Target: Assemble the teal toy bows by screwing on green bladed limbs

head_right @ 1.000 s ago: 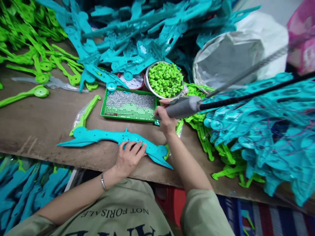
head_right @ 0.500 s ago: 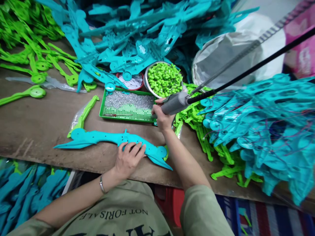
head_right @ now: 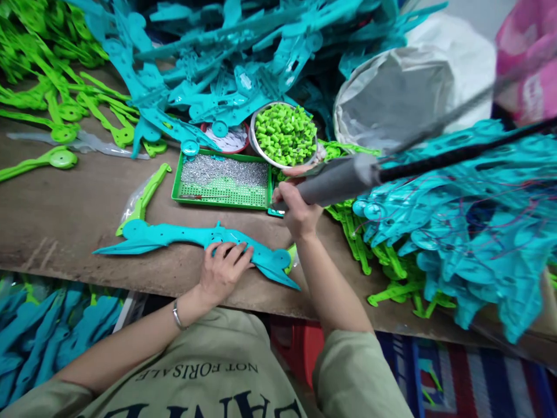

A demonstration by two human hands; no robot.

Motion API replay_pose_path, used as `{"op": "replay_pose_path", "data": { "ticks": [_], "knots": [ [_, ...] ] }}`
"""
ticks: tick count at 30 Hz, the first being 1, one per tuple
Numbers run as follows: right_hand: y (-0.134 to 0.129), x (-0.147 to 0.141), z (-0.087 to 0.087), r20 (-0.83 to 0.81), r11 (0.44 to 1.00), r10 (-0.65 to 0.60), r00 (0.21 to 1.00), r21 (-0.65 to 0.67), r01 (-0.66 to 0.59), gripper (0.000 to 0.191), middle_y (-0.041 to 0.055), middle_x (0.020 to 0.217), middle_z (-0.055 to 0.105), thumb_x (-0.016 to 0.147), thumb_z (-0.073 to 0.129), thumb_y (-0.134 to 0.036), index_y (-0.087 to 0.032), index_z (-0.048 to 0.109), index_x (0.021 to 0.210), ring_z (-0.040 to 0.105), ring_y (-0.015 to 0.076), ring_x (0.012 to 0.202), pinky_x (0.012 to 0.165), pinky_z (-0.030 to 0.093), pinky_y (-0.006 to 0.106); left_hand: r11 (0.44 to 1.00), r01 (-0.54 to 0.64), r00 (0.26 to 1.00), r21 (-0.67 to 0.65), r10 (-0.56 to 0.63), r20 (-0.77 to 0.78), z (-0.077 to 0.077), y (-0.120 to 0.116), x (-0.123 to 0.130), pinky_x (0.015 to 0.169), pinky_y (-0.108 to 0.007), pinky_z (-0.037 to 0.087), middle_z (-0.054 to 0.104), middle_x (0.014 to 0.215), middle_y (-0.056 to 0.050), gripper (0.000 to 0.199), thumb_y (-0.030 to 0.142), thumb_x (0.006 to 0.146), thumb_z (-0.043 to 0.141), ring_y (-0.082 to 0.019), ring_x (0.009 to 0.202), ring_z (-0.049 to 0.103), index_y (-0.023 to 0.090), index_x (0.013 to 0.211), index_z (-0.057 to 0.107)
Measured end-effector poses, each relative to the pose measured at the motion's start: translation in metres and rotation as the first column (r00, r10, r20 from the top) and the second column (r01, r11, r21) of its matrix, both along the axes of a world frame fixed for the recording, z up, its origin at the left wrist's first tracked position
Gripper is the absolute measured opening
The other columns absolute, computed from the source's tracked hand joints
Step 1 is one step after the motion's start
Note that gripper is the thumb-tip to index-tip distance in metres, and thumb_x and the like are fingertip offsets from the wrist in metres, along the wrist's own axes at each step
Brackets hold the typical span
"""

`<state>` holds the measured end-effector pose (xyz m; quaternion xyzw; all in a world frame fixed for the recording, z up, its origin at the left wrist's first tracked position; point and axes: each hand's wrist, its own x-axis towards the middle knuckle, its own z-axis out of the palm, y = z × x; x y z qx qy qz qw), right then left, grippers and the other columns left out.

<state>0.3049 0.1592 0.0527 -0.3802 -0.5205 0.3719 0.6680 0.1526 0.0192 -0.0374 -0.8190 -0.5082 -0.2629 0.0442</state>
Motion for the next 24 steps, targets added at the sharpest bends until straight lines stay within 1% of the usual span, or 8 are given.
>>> {"op": "replay_pose_path", "data": {
  "ticks": [2,4,7,9,16,18,22,24],
  "knots": [
    [-0.029,0.009,0.012,0.002,1.0,0.03,1.0,0.0,-0.03,0.018,-0.0073,0.052,0.053,0.078,0.077,-0.031,-0.027,0.065,0.09,0.05,0.0143,0.042,0.048,0.047,0.032,0.998,0.015,1.0,-0.061,-0.015,0.013,-0.002,0.0,-0.001,0.099,-0.046,0.043,0.076,0.122,-0.005,0.026,0.036,0.098,0.067,-0.024,0.106,0.066,0.03,0.123,0.072],
    [-0.057,0.018,0.018,0.034,0.999,0.052,0.998,-0.018,-0.051,0.015,-0.0066,0.054,0.055,0.08,0.076,-0.03,-0.027,0.067,0.092,0.051,0.0149,0.042,0.047,0.048,0.033,0.993,0.036,0.999,-0.114,-0.033,0.031,-0.004,0.0,-0.001,0.1,-0.047,0.043,0.076,0.123,-0.006,0.028,0.036,0.098,0.067,-0.025,0.109,0.066,0.032,0.126,0.071],
    [-0.088,0.031,0.013,0.054,0.998,0.042,0.998,-0.041,-0.04,0.013,-0.0068,0.054,0.057,0.082,0.074,-0.029,-0.028,0.069,0.094,0.053,0.0149,0.043,0.046,0.049,0.033,0.991,0.04,0.999,-0.129,-0.035,0.04,-0.006,0.001,-0.001,0.099,-0.046,0.042,0.076,0.124,-0.006,0.029,0.036,0.099,0.066,-0.025,0.111,0.066,0.032,0.127,0.071],
    [-0.099,0.037,0.006,0.049,0.997,0.029,0.998,-0.073,-0.025,0.014,-0.0071,0.054,0.058,0.081,0.074,-0.027,-0.028,0.07,0.094,0.054,0.0148,0.044,0.047,0.048,0.032,0.994,0.027,0.999,-0.109,-0.024,0.031,-0.005,0.002,-0.001,0.099,-0.046,0.042,0.076,0.123,-0.005,0.027,0.038,0.1,0.065,-0.024,0.11,0.066,0.031,0.125,0.072],
    [-0.103,0.042,-0.009,0.053,0.987,-0.01,0.999,-0.16,0.018,0.015,-0.0076,0.054,0.059,0.08,0.076,-0.028,-0.027,0.064,0.089,0.057,0.0149,0.046,0.051,0.049,0.031,0.997,0.038,0.999,-0.06,-0.036,0.041,-0.005,0.001,-0.001,0.098,-0.046,0.042,0.076,0.122,-0.005,0.028,0.036,0.099,0.066,-0.025,0.109,0.066,0.03,0.126,0.071],
    [-0.102,0.041,-0.011,0.071,0.986,0.04,0.997,-0.163,-0.028,0.016,-0.0071,0.055,0.06,0.08,0.077,-0.029,-0.027,0.062,0.084,0.057,0.0151,0.046,0.049,0.049,0.031,0.999,0.033,0.999,-0.034,-0.032,0.04,-0.005,0.001,-0.001,0.098,-0.045,0.042,0.077,0.121,-0.005,0.027,0.037,0.1,0.065,-0.024,0.108,0.066,0.03,0.125,0.072],
    [-0.098,0.045,-0.017,0.123,0.974,0.201,0.972,-0.126,-0.186,0.017,-0.0068,0.056,0.061,0.081,0.077,-0.029,-0.027,0.061,0.08,0.056,0.0148,0.045,0.045,0.049,0.031,0.997,0.042,0.998,-0.061,-0.039,0.058,-0.006,0.001,-0.001,0.099,-0.045,0.042,0.077,0.122,-0.004,0.027,0.034,0.099,0.066,-0.024,0.109,0.066,0.031,0.126,0.071],
    [-0.095,0.05,-0.019,0.15,0.955,0.273,0.95,-0.16,-0.249,0.016,-0.0061,0.057,0.062,0.081,0.077,-0.028,-0.026,0.061,0.08,0.057,0.0149,0.046,0.047,0.049,0.03,0.998,0.039,0.998,-0.052,-0.036,0.059,-0.007,0.0,0.0,0.099,-0.045,0.042,0.077,0.122,-0.005,0.027,0.033,0.1,0.065,-0.024,0.109,0.066,0.03,0.126,0.071]
  ]
}}
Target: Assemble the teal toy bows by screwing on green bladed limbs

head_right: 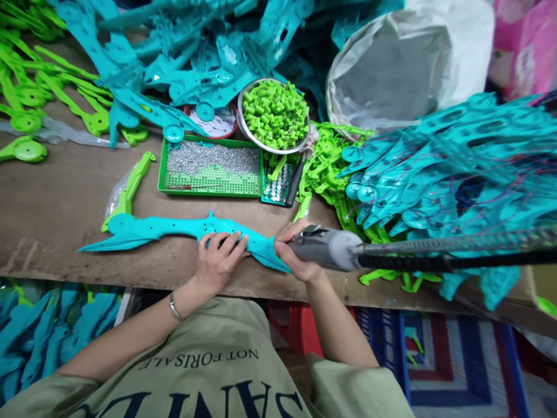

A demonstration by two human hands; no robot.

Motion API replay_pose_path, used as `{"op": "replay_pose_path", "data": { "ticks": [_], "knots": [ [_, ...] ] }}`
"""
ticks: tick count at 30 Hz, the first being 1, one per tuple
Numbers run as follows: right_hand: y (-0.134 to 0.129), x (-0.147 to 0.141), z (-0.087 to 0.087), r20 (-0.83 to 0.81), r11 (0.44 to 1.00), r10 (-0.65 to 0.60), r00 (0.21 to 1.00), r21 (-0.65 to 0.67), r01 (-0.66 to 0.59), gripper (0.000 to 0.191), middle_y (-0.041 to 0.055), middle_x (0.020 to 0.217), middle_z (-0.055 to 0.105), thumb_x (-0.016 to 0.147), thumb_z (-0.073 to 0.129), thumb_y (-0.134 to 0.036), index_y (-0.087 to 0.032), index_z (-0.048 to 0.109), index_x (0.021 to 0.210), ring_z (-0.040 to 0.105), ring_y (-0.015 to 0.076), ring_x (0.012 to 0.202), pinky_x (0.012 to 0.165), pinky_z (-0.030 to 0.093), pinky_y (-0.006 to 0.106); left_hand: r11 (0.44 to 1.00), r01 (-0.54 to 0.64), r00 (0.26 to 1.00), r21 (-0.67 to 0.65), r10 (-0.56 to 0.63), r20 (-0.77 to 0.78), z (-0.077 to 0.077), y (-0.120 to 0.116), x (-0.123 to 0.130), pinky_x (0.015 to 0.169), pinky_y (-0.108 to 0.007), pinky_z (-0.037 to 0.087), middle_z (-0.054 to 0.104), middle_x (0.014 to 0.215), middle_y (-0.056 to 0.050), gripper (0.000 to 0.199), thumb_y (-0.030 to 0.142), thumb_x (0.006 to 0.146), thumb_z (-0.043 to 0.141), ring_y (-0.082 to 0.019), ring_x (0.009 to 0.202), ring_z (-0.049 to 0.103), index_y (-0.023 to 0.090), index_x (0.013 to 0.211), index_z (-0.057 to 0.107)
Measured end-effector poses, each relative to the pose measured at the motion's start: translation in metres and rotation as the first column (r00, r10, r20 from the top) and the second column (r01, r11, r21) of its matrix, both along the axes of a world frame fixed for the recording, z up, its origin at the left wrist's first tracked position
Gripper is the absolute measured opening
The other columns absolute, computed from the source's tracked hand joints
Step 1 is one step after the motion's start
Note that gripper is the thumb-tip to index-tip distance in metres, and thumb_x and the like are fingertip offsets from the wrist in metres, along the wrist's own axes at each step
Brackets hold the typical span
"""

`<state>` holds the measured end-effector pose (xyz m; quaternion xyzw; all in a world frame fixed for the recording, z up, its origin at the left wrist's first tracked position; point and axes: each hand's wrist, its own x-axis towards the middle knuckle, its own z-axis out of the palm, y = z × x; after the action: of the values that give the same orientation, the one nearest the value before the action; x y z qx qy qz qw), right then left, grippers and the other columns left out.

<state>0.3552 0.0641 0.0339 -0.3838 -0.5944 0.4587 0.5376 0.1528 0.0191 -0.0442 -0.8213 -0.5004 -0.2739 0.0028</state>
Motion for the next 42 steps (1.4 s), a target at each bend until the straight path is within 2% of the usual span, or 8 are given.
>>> {"op": "replay_pose_path", "data": {
  "ticks": [6,9,11,14,22,30,36,42],
  "knots": [
    [0.016,0.007,0.013,0.031,0.988,0.133,0.991,-0.087,-0.13,0.02,-0.0033,0.056,0.063,0.08,0.08,-0.031,-0.022,0.071,0.095,0.058,0.016,0.046,0.045,0.048,0.03,0.996,0.03,0.999,-0.081,-0.033,-0.04,0.009,-0.002,-0.001,0.1,-0.045,0.042,0.075,0.125,-0.006,0.028,0.027,0.1,0.063,-0.024,0.109,0.065,0.029,0.127,0.07],
    [0.029,-0.005,0.028,-0.108,0.996,0.073,0.991,0.056,-0.067,0.02,-0.0042,0.052,0.06,0.079,0.08,-0.034,-0.024,0.072,0.095,0.054,0.0156,0.041,0.044,0.049,0.032,0.995,0.039,0.995,-0.089,-0.047,-0.088,0.03,0.011,-0.01,0.101,-0.044,0.041,0.071,0.128,-0.009,0.033,0.034,0.098,0.066,-0.026,0.113,0.062,0.024,0.13,0.067],
    [0.038,-0.015,0.035,-0.14,0.992,0.022,0.99,0.126,-0.004,0.019,-0.0047,0.051,0.058,0.078,0.08,-0.035,-0.025,0.071,0.093,0.053,0.0153,0.04,0.043,0.048,0.032,0.99,0.005,0.991,-0.138,-0.023,-0.133,0.043,0.026,-0.02,0.105,-0.049,0.039,0.069,0.128,-0.014,0.057,0.044,0.091,0.075,-0.032,0.119,0.058,0.018,0.139,0.06],
    [0.052,-0.029,0.036,-0.157,0.983,-0.054,0.986,0.166,0.08,0.018,-0.0053,0.051,0.057,0.079,0.079,-0.035,-0.026,0.069,0.091,0.052,0.0147,0.04,0.044,0.047,0.032,0.971,0.016,0.984,-0.238,-0.058,-0.17,0.052,0.047,-0.032,0.11,-0.055,0.034,0.07,0.114,-0.015,0.068,0.049,0.082,0.082,-0.034,0.113,0.058,0.013,0.136,0.06],
    [0.101,-0.065,0.006,-0.161,0.953,-0.263,0.951,0.114,0.282,0.027,-0.008,0.052,0.052,0.076,0.076,-0.045,-0.026,0.06,0.088,0.052,0.0155,0.044,0.051,0.049,0.034,0.95,0.043,0.996,-0.308,-0.063,-0.057,0.039,0.05,-0.038,0.094,-0.044,0.041,0.069,0.112,-0.01,0.051,0.038,0.084,0.082,-0.03,0.112,0.057,0.019,0.126,0.061],
    [0.14,-0.088,-0.024,-0.152,0.958,-0.266,0.952,0.071,0.279,0.021,-0.0084,0.05,0.054,0.073,0.074,-0.036,-0.024,0.062,0.085,0.052,0.0135,0.044,0.054,0.048,0.031,0.97,0.03,0.999,-0.241,-0.036,-0.02,0.043,0.044,-0.042,0.103,-0.049,0.044,0.063,0.131,-0.018,0.077,0.042,0.083,0.083,-0.035,0.121,0.057,0.012,0.145,0.049],
    [0.145,-0.088,-0.032,-0.204,0.963,-0.24,0.949,0.071,0.258,0.017,-0.0092,0.049,0.055,0.072,0.071,-0.026,-0.023,0.063,0.087,0.052,0.0128,0.042,0.052,0.046,0.029,0.984,-0.093,0.995,-0.154,0.099,0.03,0.045,0.009,-0.073,0.116,-0.057,0.036,0.056,0.146,-0.023,0.087,0.05,0.088,0.075,-0.04,0.141,0.047,0.011,0.156,0.037],
    [0.148,-0.09,-0.032,-0.199,0.967,-0.229,0.953,0.064,0.246,0.016,-0.0095,0.047,0.054,0.069,0.072,-0.025,-0.024,0.061,0.08,0.05,0.0121,0.038,0.045,0.042,0.028,0.985,-0.125,0.992,-0.119,0.122,-0.029,0.029,-0.022,-0.087,0.121,-0.06,0.029,0.057,0.148,-0.025,0.08,0.05,0.093,0.07,-0.04,0.145,0.046,0.007,0.153,0.04]
  ]
}}
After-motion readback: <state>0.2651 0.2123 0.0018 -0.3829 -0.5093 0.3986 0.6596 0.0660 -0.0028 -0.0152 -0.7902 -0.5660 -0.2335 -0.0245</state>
